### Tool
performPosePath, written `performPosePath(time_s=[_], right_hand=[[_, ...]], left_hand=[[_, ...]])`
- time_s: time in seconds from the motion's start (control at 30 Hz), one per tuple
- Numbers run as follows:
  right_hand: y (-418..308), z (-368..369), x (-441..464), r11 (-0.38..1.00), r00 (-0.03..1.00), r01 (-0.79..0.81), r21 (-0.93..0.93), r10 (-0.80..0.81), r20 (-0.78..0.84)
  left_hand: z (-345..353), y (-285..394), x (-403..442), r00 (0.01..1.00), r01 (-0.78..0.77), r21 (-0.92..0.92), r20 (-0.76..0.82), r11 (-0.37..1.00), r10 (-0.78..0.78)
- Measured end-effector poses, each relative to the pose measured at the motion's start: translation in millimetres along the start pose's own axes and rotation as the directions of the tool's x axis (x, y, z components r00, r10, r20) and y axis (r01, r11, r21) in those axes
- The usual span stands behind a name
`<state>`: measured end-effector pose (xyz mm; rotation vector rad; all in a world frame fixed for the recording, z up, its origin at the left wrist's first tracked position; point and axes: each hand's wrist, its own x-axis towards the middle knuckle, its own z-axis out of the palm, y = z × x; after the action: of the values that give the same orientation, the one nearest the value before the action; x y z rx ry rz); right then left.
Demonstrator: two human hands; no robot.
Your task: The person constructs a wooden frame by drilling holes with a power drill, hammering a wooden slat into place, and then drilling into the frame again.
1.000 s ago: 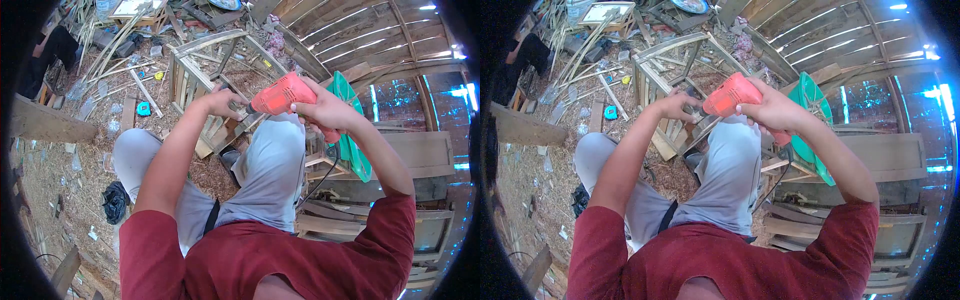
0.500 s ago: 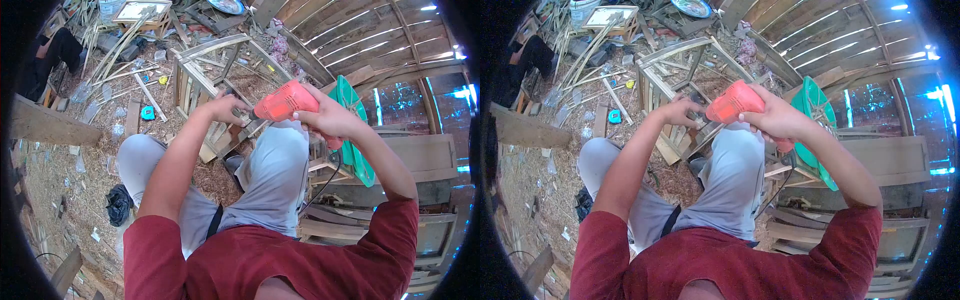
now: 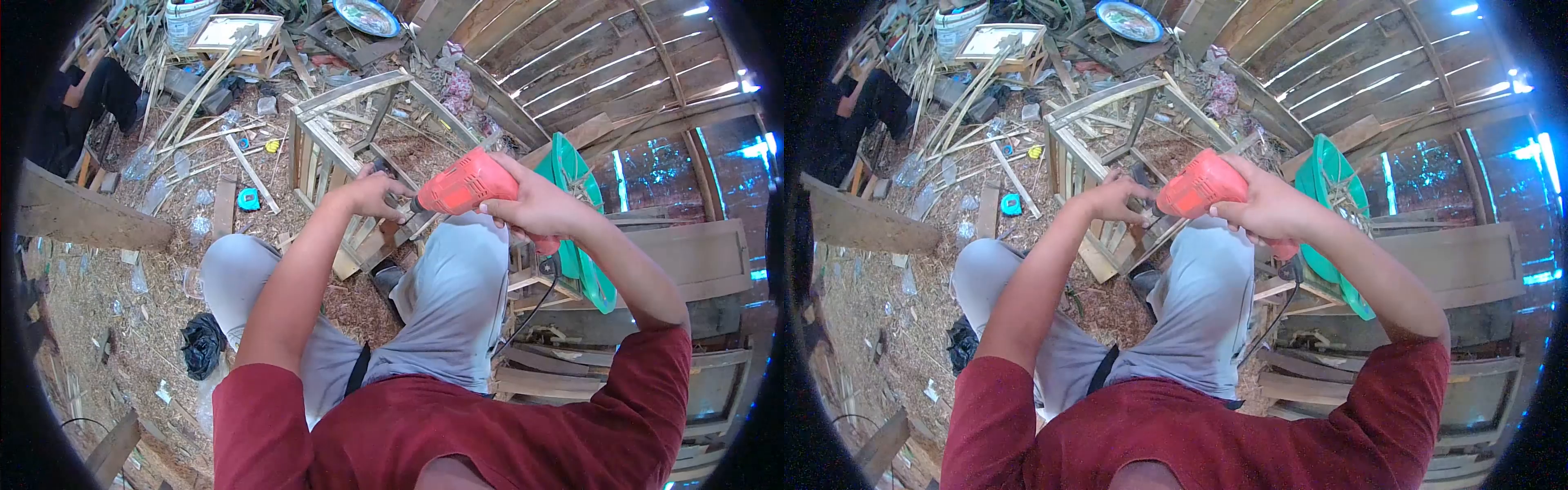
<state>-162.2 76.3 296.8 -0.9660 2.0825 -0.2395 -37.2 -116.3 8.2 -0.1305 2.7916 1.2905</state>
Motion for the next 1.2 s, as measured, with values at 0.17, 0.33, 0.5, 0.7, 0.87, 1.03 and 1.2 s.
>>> performPosePath(time_s=[0.17,0.33,0.5,0.7,0.87,1.03,1.2], right_hand=[[4,-2,3,1.000,1.000,-0.006,-0.002,0.006,0.003],[3,-2,5,0.999,1.000,-0.012,-0.042,0.013,0.006],[-4,1,1,0.997,1.000,0.000,-0.071,0.000,0.004],[-1,0,5,0.993,1.000,-0.011,-0.119,0.011,0.002],[-5,2,3,0.994,1.000,-0.030,-0.109,0.030,-0.004],[1,0,7,0.997,1.000,-0.025,-0.078,0.025,0.001],[-6,1,6,0.996,1.000,-0.029,-0.083,0.028,-0.005]], left_hand=[[2,-3,2,1.000,-0.014,-0.007,-0.002,1.000,0.014],[4,-6,4,1.000,-0.011,-0.009,-0.008,1.000,0.011],[2,-1,0,1.000,-0.003,-0.030,-0.024,1.000,0.003],[0,4,-1,1.000,0.020,-0.026,-0.013,0.999,-0.021],[-5,9,-1,0.997,0.063,-0.047,0.050,0.997,-0.060],[1,3,1,1.000,0.022,-0.018,-0.003,1.000,-0.022],[-2,6,1,0.999,0.033,-0.027,0.023,0.999,-0.033]])
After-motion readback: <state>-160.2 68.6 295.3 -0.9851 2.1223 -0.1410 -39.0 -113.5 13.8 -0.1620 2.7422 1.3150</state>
